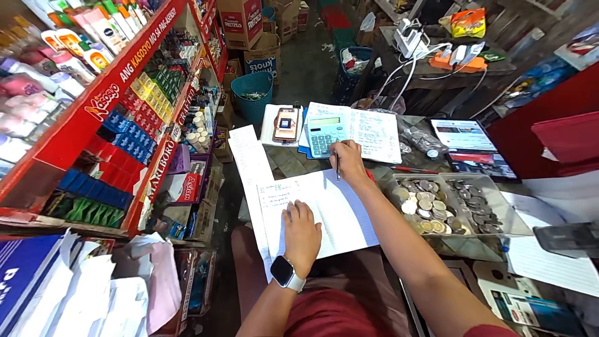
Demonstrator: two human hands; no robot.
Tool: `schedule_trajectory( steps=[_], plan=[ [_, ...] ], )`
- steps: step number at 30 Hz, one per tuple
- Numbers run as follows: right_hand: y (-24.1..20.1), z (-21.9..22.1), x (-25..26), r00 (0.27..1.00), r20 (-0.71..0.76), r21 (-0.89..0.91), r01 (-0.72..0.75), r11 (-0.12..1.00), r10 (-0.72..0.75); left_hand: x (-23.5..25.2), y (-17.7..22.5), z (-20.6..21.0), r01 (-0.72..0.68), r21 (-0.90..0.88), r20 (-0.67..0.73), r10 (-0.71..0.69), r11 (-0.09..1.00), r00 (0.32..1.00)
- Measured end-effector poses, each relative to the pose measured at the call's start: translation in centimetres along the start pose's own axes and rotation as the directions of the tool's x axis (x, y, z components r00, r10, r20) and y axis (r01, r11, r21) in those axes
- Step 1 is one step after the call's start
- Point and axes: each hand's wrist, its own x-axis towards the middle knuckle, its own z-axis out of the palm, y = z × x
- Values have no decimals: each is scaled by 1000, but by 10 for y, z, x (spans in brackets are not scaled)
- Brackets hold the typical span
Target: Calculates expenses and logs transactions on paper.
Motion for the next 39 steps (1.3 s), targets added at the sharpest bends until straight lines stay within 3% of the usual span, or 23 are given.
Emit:
schedule_trajectory(
  steps=[4, 6, 8, 11, 15, 23, 27, 33, 37, 39],
  plan=[
    [1, 13, 16, 995, 96, 7, 36, 999, -37, 0, 0, 1, 0, 1, -22, 0, 1000, 1000],
    [4, 19, 14, 997, 74, 17, 8, 1000, -10, 0, 0, 1, 3, 6, -17, -3, 1000, 1000],
    [9, 20, 5, 992, -56, 70, -109, 992, 113, 0, 0, 1, 4, 0, -14, -4, 1000, 1000],
    [16, 13, -8, 894, -221, 257, -333, 907, 390, -1, 0, 2, -17, -1, -27, 17, 1000, 999],
    [22, 3, -9, 826, -219, 474, -375, 796, 519, -2, -1, 1, -19, 4, -30, 19, 1000, 999],
    [22, 0, 18, 885, -152, 356, -366, 860, 440, -2, -1, -1, -3, 3, 0, 3, 1000, 1000],
    [26, 6, 17, 922, -77, 179, -361, 915, 379, -2, -1, 0, -5, 13, -2, 5, 1000, 1000],
    [21, -5, 15, 934, 3, 110, -356, 928, 358, -2, -1, 1, -7, 28, -4, 7, 1000, 1000],
    [10, -5, 4, 969, -61, 70, -235, 970, 239, -2, -1, 1, -5, 30, -4, 5, 1000, 1000],
    [10, -3, -3, 976, -25, 15, -216, 976, 217, -1, 0, -1, -10, 13, -6, 10, 1000, 1000]
  ],
)
